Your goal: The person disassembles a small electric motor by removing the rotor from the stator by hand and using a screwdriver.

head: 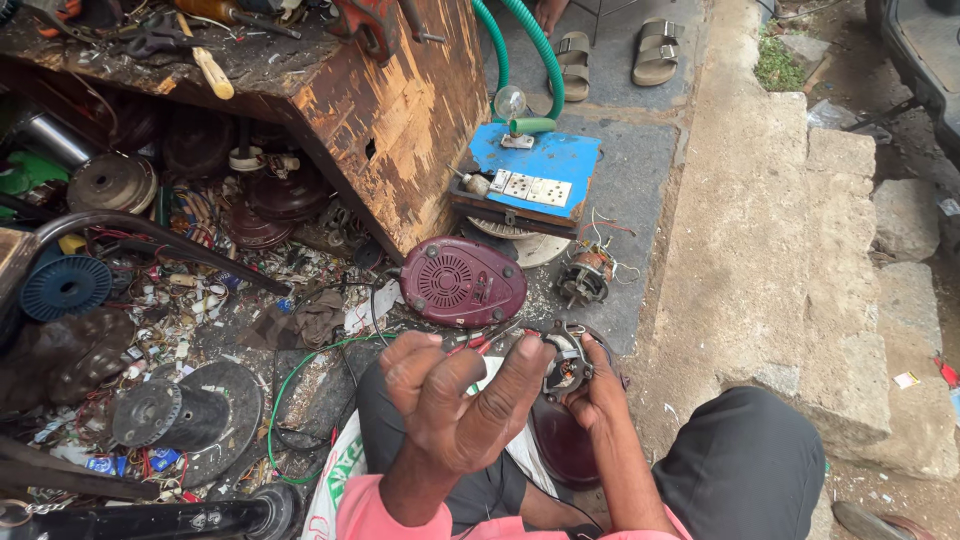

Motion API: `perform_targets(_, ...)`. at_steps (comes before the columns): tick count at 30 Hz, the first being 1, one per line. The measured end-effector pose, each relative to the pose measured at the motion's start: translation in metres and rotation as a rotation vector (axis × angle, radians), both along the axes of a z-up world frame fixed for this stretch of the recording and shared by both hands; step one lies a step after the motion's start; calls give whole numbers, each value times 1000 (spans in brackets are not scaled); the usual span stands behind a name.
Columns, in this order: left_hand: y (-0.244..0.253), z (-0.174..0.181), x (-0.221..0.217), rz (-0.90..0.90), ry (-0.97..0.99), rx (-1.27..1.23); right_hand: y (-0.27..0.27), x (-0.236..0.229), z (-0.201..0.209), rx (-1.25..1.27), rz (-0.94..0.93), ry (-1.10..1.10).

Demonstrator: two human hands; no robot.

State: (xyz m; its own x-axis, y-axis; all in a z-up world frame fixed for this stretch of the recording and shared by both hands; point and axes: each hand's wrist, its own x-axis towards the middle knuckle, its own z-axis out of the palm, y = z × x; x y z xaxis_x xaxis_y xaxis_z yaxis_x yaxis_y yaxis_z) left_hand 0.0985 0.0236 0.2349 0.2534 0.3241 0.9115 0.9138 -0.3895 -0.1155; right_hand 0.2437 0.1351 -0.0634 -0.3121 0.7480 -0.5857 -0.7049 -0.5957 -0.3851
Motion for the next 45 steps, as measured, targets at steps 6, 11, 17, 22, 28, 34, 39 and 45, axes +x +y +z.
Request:
perform_targets(6,6,-3,-1,26,-60,30,2,0,-2,-14,-1,-10)
perform_targets(11,3,-2,-6,65,-67,38,2,0,-1,-5,4,-30)
perform_targets(17,3,-1,-14,116,-54,30,1,-1,6,14,-1,-40)
perform_targets(22,9,3,-15,117,-65,102,1,-2,13,-28,-3,-65)
perform_targets(28,26,16,-26,165,-6,127,0,1,5,0,-8,-34)
perform_targets(34,25,19,-29,192,-5,148,1,1,-1,-2,-1,-23)
perform_targets(39,28,18,-29,197,-15,132,2,1,-6,13,6,-30)
perform_targets(45,48,53,-36,121,50,-87,-1,1,-5,-42,-28,-31)
